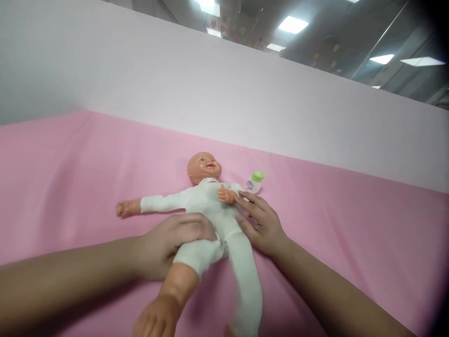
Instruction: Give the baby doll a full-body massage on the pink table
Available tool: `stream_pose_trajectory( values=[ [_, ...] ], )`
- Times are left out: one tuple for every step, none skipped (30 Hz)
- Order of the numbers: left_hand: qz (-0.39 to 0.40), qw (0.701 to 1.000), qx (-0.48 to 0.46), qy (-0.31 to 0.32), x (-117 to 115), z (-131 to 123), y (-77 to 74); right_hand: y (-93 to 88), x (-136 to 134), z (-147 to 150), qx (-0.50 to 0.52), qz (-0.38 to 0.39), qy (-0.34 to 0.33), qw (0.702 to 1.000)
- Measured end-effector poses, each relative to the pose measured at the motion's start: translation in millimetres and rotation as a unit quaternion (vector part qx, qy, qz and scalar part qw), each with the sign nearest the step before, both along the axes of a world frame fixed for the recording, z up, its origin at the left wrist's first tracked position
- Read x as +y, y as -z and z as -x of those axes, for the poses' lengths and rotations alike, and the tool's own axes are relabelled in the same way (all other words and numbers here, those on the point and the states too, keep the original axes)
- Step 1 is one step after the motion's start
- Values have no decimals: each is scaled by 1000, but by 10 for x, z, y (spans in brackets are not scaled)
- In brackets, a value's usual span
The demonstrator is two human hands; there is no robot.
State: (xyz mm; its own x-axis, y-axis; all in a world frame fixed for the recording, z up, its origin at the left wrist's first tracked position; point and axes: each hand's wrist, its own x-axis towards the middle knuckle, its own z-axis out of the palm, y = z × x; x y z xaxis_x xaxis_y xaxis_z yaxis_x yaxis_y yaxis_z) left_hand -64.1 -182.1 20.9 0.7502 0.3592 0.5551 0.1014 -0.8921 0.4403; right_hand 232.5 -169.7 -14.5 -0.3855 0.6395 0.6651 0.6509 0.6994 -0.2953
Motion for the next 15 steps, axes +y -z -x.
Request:
stream_pose_trajectory(
  values=[
    [16, 1000, 3, 23, -32, -13, -23, -6, -5, 7, -5, -19, -4, 1000],
    [36, 998, 5, 43, -59, -24, -43, -16, -11, 14, -16, -31, -8, 999],
    [55, 997, 8, 55, -79, -32, -59, -29, -18, 20, -34, -34, -14, 999],
    [65, 996, 11, 62, -92, -38, -68, -42, -24, 26, -56, -26, -21, 998],
    [68, 996, 14, 63, -100, -41, -69, -55, -29, 31, -80, -12, -27, 996],
    [68, 996, 14, 56, -102, -43, -62, -65, -33, 34, -103, 7, -32, 994],
    [66, 997, 12, 46, -99, -46, -50, -73, -34, 36, -122, 28, -38, 991],
    [63, 997, 6, 34, -94, -49, -35, -77, -34, 37, -135, 46, -43, 989],
    [60, 998, -1, 23, -85, -55, -18, -79, -32, 37, -142, 62, -46, 987],
    [60, 998, -8, 13, -73, -64, -3, -80, -28, 38, -145, 74, -48, 985],
    [63, 998, -13, 5, -58, -76, 8, -82, -22, 40, -146, 85, -48, 984],
    [69, 998, -13, 1, -39, -89, 15, -88, -14, 47, -146, 94, -48, 984],
    [78, 997, -8, -2, -15, -103, 17, -100, -5, 58, -146, 99, -47, 983],
    [88, 996, 1, -4, 13, -117, 12, -118, 6, 74, -147, 103, -46, 983],
    [98, 995, 13, -3, 44, -130, 4, -142, 19, 96, -147, 105, -46, 982]
  ],
)
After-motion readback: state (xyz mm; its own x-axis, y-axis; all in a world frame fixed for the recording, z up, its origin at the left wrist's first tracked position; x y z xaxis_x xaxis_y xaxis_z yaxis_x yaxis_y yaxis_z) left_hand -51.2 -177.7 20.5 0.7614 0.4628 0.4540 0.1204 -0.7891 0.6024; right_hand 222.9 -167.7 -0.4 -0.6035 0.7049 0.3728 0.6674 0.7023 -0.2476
